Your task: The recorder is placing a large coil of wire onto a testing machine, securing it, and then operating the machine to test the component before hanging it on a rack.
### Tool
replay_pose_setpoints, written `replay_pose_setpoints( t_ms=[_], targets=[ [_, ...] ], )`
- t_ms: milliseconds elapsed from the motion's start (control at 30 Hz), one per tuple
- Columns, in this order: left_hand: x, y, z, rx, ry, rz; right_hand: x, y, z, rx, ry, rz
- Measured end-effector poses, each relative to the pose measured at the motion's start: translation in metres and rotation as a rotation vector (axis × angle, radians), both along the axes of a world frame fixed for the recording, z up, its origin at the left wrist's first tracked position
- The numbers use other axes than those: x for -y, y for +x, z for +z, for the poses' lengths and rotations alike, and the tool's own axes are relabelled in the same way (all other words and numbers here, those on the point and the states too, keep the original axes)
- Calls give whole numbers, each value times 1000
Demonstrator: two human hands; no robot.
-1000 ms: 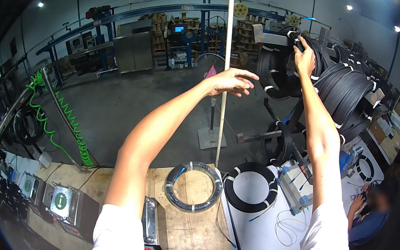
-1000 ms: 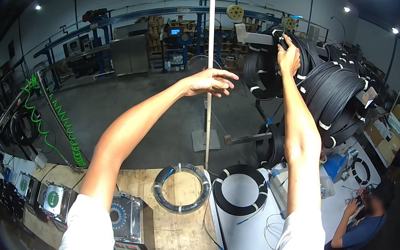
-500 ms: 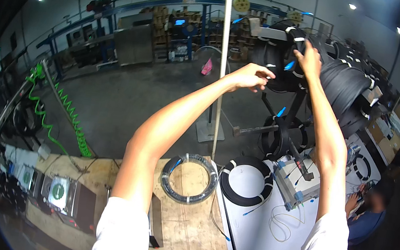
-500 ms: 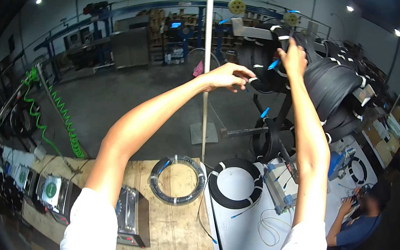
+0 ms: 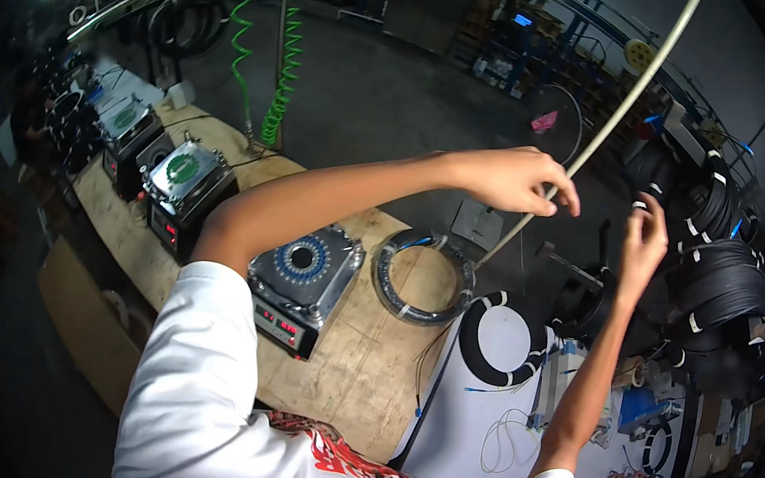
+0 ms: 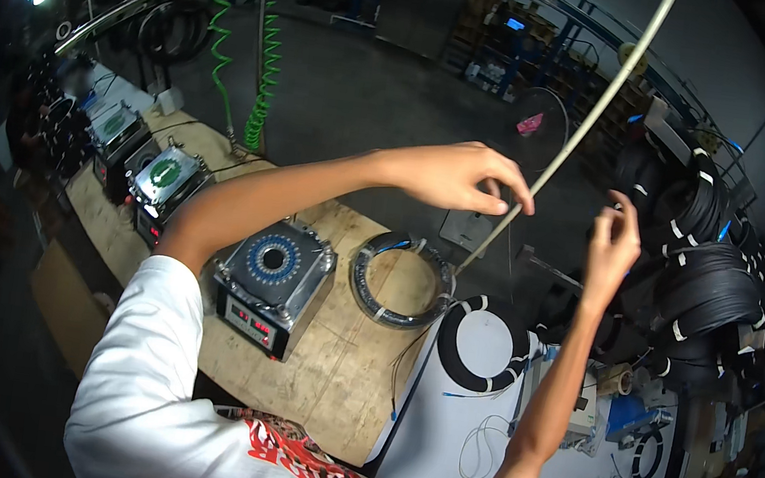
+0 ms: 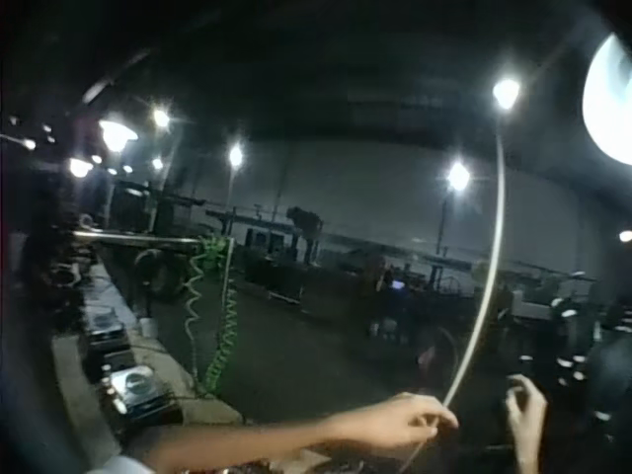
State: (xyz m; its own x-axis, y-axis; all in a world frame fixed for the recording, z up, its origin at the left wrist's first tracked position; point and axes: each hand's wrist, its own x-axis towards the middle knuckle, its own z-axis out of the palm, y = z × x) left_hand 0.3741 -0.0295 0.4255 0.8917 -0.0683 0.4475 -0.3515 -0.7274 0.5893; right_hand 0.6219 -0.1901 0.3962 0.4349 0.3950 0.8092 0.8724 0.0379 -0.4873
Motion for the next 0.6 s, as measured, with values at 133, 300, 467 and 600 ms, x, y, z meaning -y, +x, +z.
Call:
replay_pose_setpoints(
  t_ms=[133, 300, 467, 600],
  targets=[
    [-8, -117, -16, -88, -78, 134, -32, -124, -18, -70, -290, 331],
    [-41, -270, -34, -213, -47, 263, -79, -269, -36, 67, -610, 646],
    [-76, -422, -43, -528, -65, 268, -139, -403, -63, 183, -738, 797],
    [-101, -520, -35, -719, 47, 310, -185, -503, -61, 138, -781, 920]
  ],
)
